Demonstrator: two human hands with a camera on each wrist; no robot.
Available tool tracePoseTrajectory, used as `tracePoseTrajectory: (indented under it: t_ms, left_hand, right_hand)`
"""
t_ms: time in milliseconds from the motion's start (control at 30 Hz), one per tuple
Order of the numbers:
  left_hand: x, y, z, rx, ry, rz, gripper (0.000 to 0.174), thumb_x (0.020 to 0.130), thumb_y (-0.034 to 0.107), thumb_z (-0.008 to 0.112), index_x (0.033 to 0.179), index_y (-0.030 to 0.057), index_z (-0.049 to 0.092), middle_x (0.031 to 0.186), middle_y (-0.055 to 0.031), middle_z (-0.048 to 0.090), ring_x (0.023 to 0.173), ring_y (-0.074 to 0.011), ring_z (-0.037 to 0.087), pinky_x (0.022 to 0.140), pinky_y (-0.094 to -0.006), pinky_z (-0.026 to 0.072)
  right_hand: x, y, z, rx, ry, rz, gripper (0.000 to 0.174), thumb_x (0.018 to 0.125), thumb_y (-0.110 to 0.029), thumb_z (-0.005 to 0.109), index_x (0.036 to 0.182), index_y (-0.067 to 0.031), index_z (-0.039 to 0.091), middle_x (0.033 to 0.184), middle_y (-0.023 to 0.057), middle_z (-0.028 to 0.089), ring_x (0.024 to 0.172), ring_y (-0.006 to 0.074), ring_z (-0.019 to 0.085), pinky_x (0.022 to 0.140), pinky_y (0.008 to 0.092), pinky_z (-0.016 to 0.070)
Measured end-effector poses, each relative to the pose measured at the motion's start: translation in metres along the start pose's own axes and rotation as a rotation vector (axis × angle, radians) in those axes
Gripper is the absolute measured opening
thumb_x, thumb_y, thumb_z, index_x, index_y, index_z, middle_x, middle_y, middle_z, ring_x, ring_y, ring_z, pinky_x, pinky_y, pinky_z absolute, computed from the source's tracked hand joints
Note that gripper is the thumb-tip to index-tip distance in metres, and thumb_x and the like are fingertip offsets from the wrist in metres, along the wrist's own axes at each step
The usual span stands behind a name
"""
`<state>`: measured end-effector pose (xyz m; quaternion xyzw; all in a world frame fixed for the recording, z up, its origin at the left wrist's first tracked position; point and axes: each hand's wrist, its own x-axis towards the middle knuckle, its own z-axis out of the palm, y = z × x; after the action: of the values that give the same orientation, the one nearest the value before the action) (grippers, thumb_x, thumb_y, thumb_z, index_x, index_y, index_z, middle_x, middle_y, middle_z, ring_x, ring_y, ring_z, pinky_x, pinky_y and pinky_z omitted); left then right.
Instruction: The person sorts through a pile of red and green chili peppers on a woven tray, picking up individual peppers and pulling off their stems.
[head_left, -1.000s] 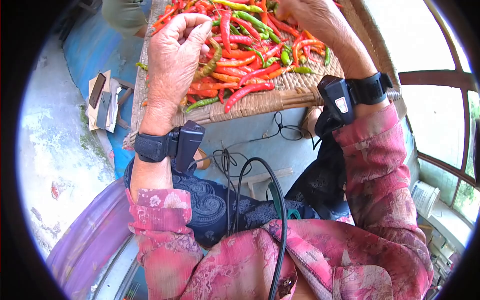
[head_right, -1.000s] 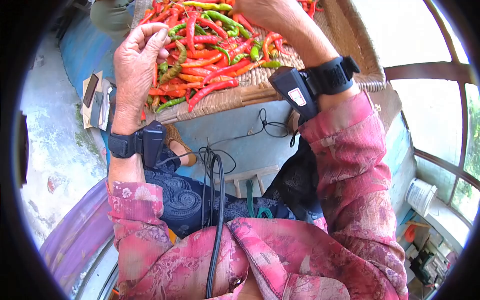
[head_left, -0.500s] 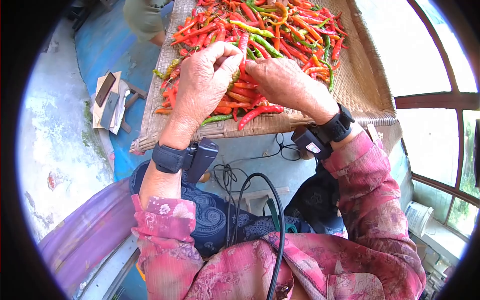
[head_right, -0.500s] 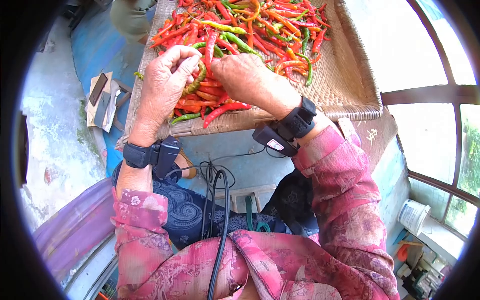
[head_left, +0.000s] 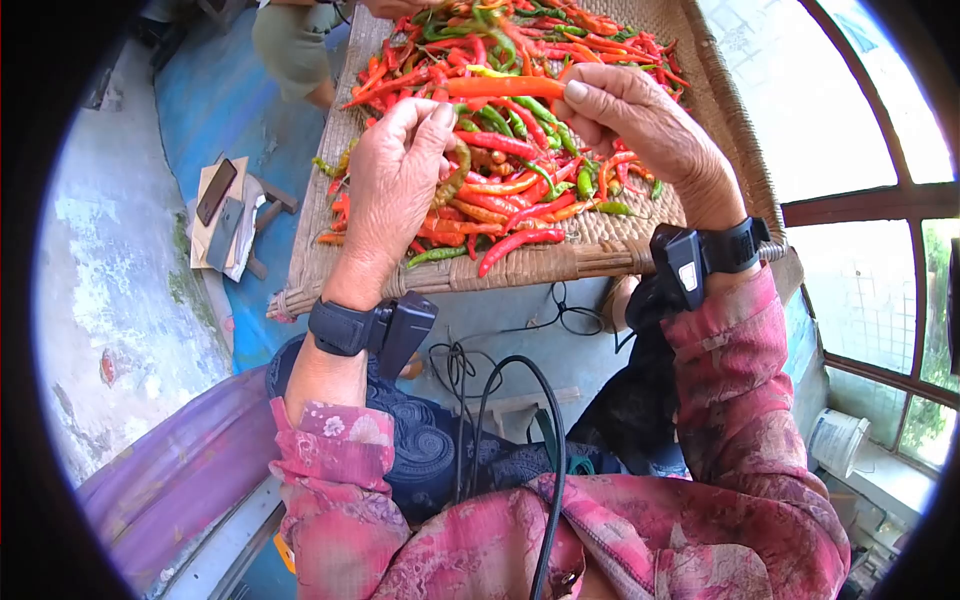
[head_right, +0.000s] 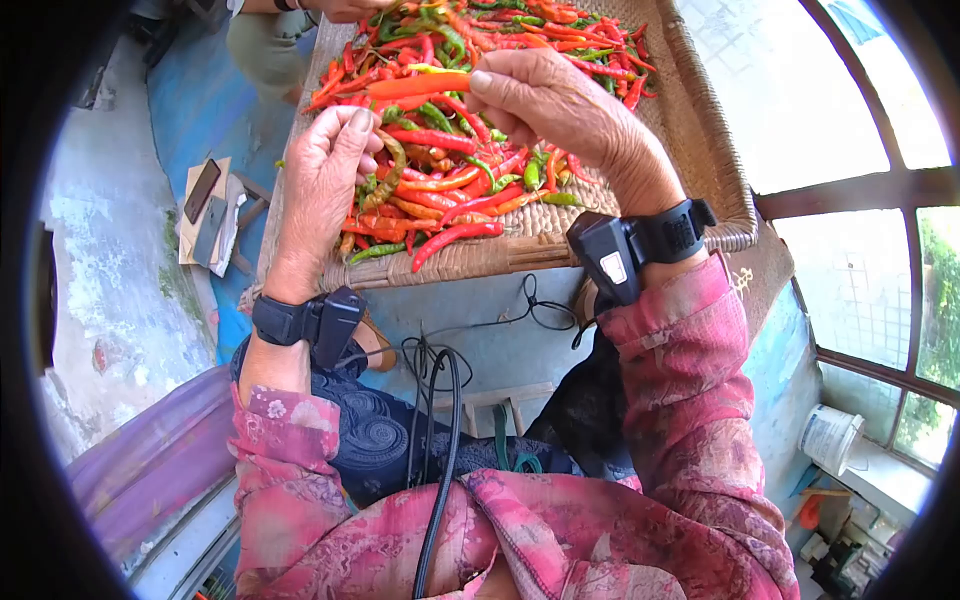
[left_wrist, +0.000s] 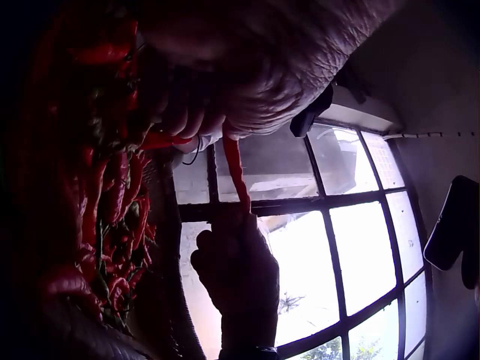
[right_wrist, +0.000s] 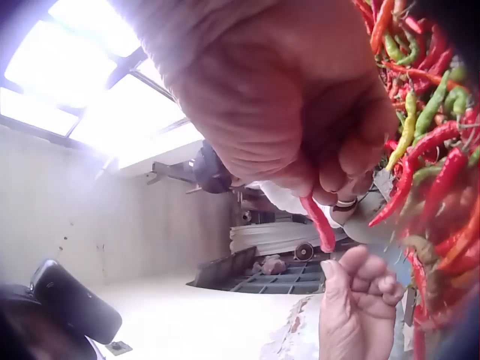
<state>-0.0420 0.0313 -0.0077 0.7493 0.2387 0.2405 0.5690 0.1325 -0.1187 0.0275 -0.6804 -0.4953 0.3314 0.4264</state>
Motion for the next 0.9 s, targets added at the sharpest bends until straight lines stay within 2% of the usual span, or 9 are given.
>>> tracePoseTrajectory:
  t_ms: [67, 200, 300, 500, 567, 633, 767, 833, 900]
  left_hand:
    - [0.000, 0.003, 0.001, -0.248, -0.059, -0.106, 0.032, 0.089, 0.035, 0.058, 0.095, 0.0032, 0.059, 0.076, -0.0003, 0.059, 0.061, -0.0047, 0.051, 0.056, -0.0195, 0.0433]
    - [0.004, 0.001, 0.002, -0.684, -0.122, -0.197, 0.029, 0.089, 0.031, 0.059, 0.102, 0.0058, 0.057, 0.079, 0.0020, 0.056, 0.062, -0.0046, 0.050, 0.055, -0.0185, 0.0422]
    - [0.005, 0.000, 0.006, -0.652, -0.058, -0.260, 0.022, 0.088, 0.024, 0.061, 0.101, 0.0069, 0.057, 0.077, 0.0034, 0.054, 0.062, -0.0040, 0.050, 0.055, -0.0179, 0.0427]
    - [0.005, -0.004, 0.014, -0.523, -0.140, -0.241, 0.016, 0.086, 0.017, 0.063, 0.096, 0.0058, 0.058, 0.075, 0.0016, 0.058, 0.063, -0.0045, 0.055, 0.056, -0.0177, 0.0465]
    - [0.005, -0.004, 0.011, -0.649, -0.031, -0.197, 0.014, 0.086, 0.016, 0.063, 0.094, 0.0059, 0.058, 0.074, 0.0015, 0.058, 0.063, -0.0046, 0.055, 0.056, -0.0182, 0.0471]
    - [0.007, -0.006, 0.005, -0.660, -0.013, -0.182, 0.012, 0.086, 0.015, 0.062, 0.092, 0.0062, 0.058, 0.074, 0.0013, 0.058, 0.063, -0.0046, 0.056, 0.056, -0.0186, 0.0472]
    - [0.012, -0.004, -0.006, -0.455, 0.114, -0.060, 0.011, 0.087, 0.015, 0.060, 0.091, 0.0049, 0.058, 0.074, 0.0010, 0.058, 0.061, -0.0048, 0.055, 0.056, -0.0192, 0.0466]
    - [0.008, 0.000, -0.009, -0.097, 0.052, -0.017, 0.013, 0.087, 0.015, 0.060, 0.090, 0.0026, 0.059, 0.073, 0.0007, 0.059, 0.061, -0.0053, 0.053, 0.057, -0.0204, 0.0460]
    - [0.004, 0.000, -0.010, -0.022, 0.041, 0.007, 0.014, 0.087, 0.015, 0.060, 0.089, 0.0011, 0.060, 0.073, 0.0002, 0.059, 0.062, -0.0054, 0.053, 0.057, -0.0213, 0.0457]
  right_hand:
    - [-0.002, -0.004, 0.001, 0.118, -0.052, -0.038, 0.033, 0.096, -0.032, 0.044, 0.086, -0.0043, 0.058, 0.058, -0.0047, 0.045, 0.053, 0.0038, 0.043, 0.049, 0.0186, 0.0363]
    - [-0.002, -0.004, 0.017, 0.029, -0.145, -0.034, 0.032, 0.094, -0.031, 0.047, 0.087, -0.0015, 0.058, 0.064, 0.0010, 0.051, 0.059, 0.0089, 0.050, 0.055, 0.0246, 0.0419]
    - [0.002, 0.004, 0.032, -0.140, -0.126, -0.171, 0.033, 0.091, -0.030, 0.053, 0.092, 0.0017, 0.058, 0.073, 0.0100, 0.057, 0.068, 0.0178, 0.055, 0.063, 0.0341, 0.0448]
    - [0.005, 0.010, 0.054, 0.073, 0.036, 0.026, 0.032, 0.091, -0.030, 0.052, 0.084, 0.0011, 0.057, 0.065, 0.0127, 0.055, 0.061, 0.0245, 0.056, 0.058, 0.0360, 0.0438]
    - [0.008, 0.008, 0.049, -0.169, 0.143, -0.158, 0.035, 0.091, -0.030, 0.050, 0.078, 0.0016, 0.055, 0.062, 0.0163, 0.053, 0.058, 0.0296, 0.054, 0.055, 0.0382, 0.0428]
    - [0.008, 0.005, 0.041, -0.258, 0.165, -0.088, 0.036, 0.090, -0.031, 0.051, 0.077, 0.0023, 0.056, 0.062, 0.0182, 0.053, 0.058, 0.0305, 0.055, 0.056, 0.0405, 0.0427]
    - [0.010, 0.021, 0.015, -0.294, 0.445, 0.050, 0.028, 0.087, -0.027, 0.057, 0.083, 0.0005, 0.059, 0.067, 0.0177, 0.058, 0.061, 0.0289, 0.057, 0.058, 0.0401, 0.0451]
    - [0.013, 0.038, 0.004, -0.728, 0.780, -0.259, 0.023, 0.085, -0.025, 0.058, 0.088, -0.0025, 0.061, 0.069, 0.0155, 0.060, 0.069, 0.0305, 0.060, 0.061, 0.0413, 0.0472]
    - [0.013, 0.036, 0.004, -1.021, 0.895, -0.304, 0.020, 0.084, -0.024, 0.058, 0.090, -0.0055, 0.062, 0.069, 0.0132, 0.061, 0.075, 0.0325, 0.060, 0.063, 0.0428, 0.0483]
